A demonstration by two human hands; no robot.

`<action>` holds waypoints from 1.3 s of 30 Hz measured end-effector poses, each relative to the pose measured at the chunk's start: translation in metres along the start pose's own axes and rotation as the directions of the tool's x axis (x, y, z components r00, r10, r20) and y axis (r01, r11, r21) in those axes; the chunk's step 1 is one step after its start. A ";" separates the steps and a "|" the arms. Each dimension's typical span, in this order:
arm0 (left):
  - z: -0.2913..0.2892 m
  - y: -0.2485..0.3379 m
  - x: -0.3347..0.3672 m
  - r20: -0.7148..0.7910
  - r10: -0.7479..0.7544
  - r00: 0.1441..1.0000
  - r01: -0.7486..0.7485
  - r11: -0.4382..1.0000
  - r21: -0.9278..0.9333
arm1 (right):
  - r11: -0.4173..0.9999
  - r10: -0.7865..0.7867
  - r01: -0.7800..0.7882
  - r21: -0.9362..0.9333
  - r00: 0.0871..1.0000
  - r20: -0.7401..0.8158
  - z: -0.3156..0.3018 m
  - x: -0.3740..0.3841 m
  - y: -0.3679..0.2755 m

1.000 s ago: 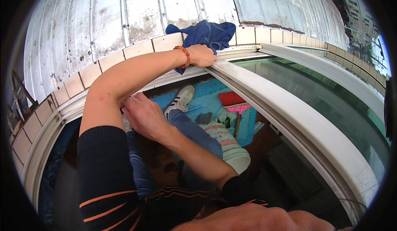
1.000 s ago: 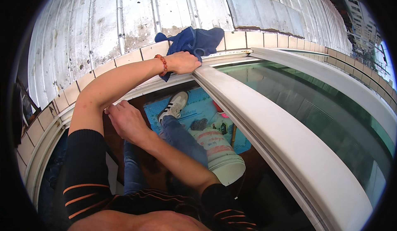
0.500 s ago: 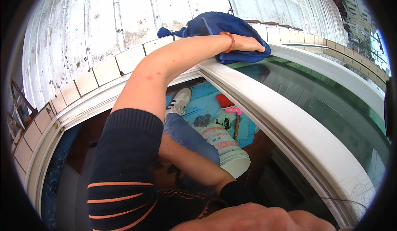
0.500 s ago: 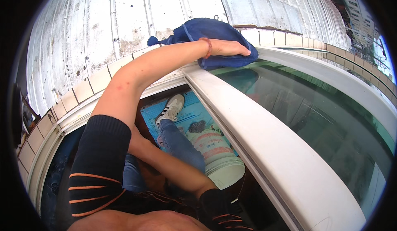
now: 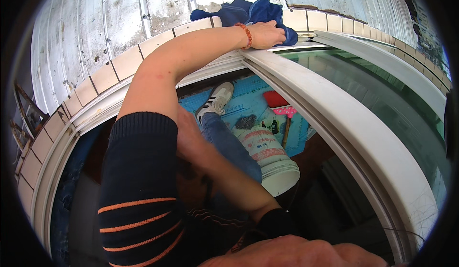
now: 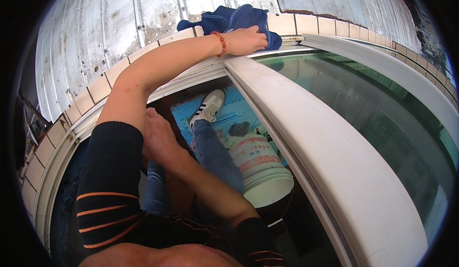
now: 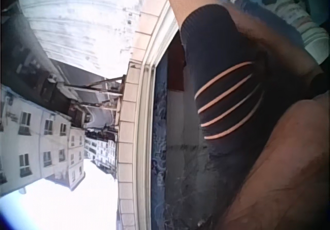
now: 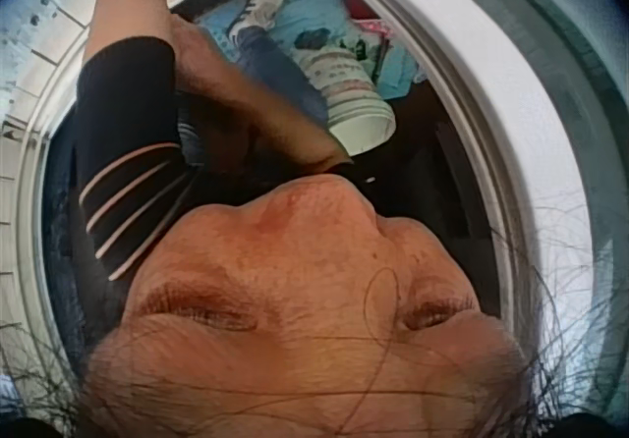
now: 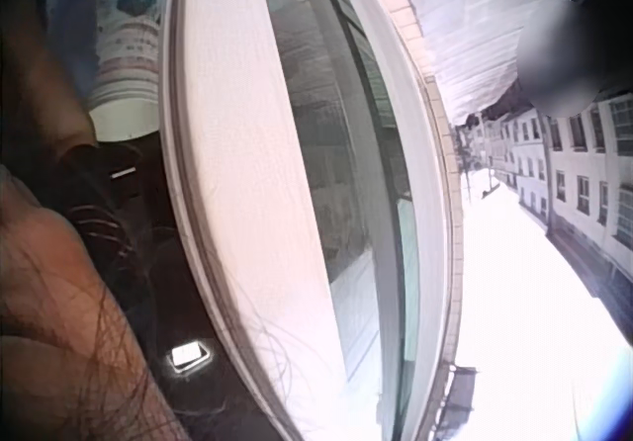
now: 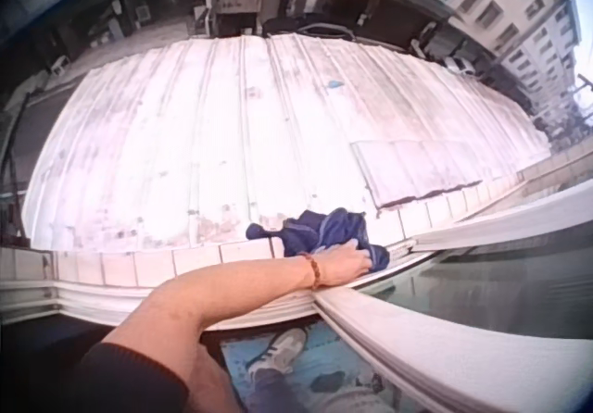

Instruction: The person wipes the exterior window frame and sill with a blue cloth, then dips the cloth into a bucket of soapy water, wrings it out, and resumes wiping the frame. The task is performed from a head-mounted camera perspective on a balcony.

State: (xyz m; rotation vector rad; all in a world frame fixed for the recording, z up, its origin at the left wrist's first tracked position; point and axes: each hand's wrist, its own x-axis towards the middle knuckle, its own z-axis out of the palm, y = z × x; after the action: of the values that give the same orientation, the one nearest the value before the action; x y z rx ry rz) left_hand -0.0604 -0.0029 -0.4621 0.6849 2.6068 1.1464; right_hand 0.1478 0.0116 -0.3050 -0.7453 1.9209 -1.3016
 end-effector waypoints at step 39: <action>-0.023 0.047 -0.291 -0.111 -0.339 0.934 0.354 0.917 0.182 | 0.953 -0.007 0.110 -0.283 0.940 0.342 0.082 -0.046 -0.005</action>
State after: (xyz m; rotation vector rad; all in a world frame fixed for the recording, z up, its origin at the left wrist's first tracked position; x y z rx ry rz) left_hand 0.1993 -0.1334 -0.4095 0.1946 2.7830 0.8279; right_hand 0.2409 0.0005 -0.3113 -1.1087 1.8381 -0.8527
